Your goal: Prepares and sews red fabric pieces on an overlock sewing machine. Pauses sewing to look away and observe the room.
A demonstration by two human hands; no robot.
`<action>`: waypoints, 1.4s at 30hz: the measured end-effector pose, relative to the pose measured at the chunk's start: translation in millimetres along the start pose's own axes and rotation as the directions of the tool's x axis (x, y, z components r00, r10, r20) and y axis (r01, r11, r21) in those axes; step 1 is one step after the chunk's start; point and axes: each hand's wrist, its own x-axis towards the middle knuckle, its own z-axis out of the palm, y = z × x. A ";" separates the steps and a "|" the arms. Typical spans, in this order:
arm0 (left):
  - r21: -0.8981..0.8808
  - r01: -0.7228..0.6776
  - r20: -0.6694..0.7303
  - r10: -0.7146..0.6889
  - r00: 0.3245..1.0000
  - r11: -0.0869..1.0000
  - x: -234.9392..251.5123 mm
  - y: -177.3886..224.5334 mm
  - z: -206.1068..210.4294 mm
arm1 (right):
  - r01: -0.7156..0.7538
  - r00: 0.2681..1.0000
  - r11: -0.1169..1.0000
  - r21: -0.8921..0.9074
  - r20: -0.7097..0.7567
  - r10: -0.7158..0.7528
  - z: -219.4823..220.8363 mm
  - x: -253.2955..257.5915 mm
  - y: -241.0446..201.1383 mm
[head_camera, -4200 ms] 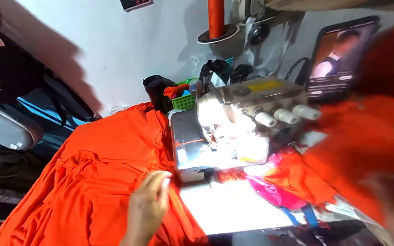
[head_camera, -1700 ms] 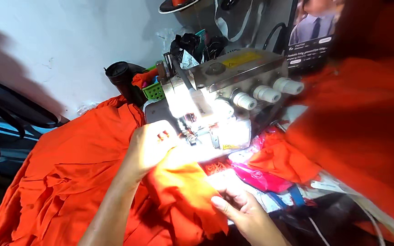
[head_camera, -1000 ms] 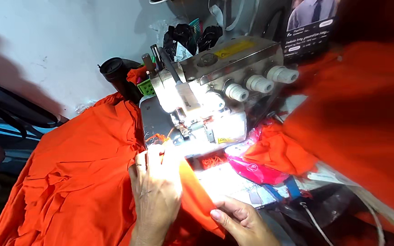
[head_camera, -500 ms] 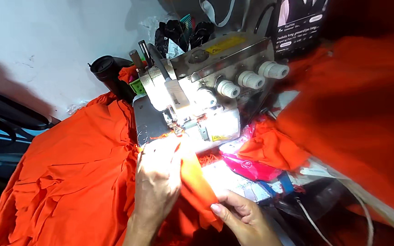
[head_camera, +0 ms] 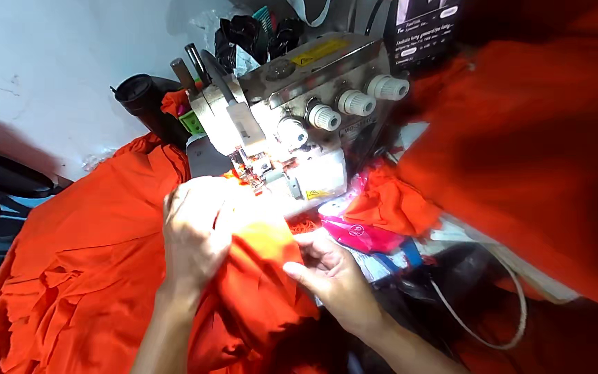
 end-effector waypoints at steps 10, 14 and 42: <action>-0.014 -0.169 -0.050 0.169 0.984 0.985 -53.8 61.5 16.6 | 0.066 0.998 0.997 -0.040 0.003 -0.066 -6.4 -7.6 0.4; 0.010 -0.207 -0.087 0.207 0.974 0.978 -52.7 61.4 19.2 | 0.060 0.998 0.998 -0.014 -0.004 -0.060 -8.5 -12.9 -1.2; 0.163 -0.177 0.099 0.162 0.982 0.971 -8.2 29.6 -3.5 | 0.126 0.984 0.950 -0.285 -0.086 -0.156 17.2 63.9 -10.7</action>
